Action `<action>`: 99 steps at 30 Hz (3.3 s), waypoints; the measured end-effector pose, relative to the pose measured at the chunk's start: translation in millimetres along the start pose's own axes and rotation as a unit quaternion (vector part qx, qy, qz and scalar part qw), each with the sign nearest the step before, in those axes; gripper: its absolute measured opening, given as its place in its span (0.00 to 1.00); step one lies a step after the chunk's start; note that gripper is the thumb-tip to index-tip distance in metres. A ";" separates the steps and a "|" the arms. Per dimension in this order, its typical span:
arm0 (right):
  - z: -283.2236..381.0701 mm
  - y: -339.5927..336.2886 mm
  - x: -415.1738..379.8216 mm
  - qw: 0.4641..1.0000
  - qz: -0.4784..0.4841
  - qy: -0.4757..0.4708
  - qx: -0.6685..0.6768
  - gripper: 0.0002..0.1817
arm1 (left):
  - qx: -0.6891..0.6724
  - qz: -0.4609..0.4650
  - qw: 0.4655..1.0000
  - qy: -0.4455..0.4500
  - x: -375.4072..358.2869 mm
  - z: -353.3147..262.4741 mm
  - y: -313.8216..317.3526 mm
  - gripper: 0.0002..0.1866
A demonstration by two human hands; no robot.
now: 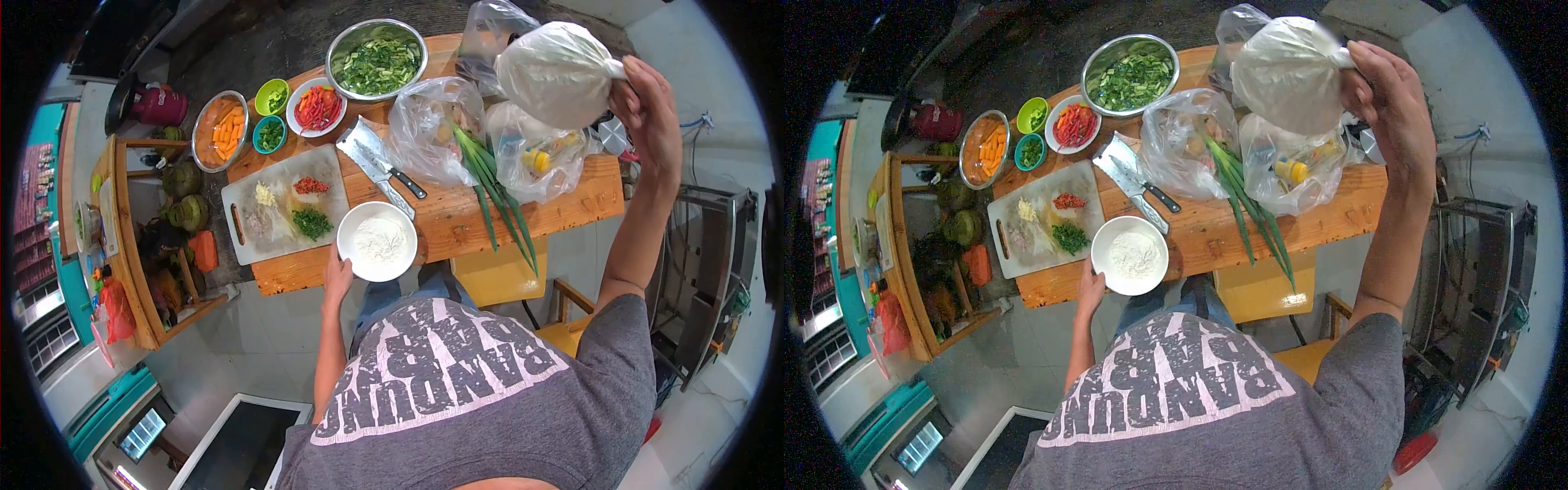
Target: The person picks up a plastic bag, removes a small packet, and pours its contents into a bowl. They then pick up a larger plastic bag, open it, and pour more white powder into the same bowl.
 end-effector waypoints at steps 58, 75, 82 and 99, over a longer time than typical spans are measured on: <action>-241.6 146.1 -132.8 0.907 0.042 0.105 -0.406 0.45 | -0.029 0.129 0.890 0.436 17.9 -172.2 156.3 0.27; -226.4 149.5 -150.0 0.955 0.008 0.045 -0.294 0.29 | 0.094 0.109 0.892 0.429 5.8 -205.3 136.2 0.11; -230.6 142.0 -158.9 0.956 -0.067 0.031 -0.284 0.16 | 0.005 0.157 0.940 0.304 29.2 -186.7 151.5 0.10; -250.0 143.0 -139.2 0.980 -0.016 0.049 -0.192 0.09 | 0.018 0.149 0.952 0.266 46.8 -189.4 142.8 0.09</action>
Point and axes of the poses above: each hand's wrist, its own x-axis towards the middle knuckle, its own y-axis out of the palm, z = x × y, the point moved 7 cm from there along x, towards the middle knuckle, and after that the axes turned 12 degrees about z, right-handed, at the moved point
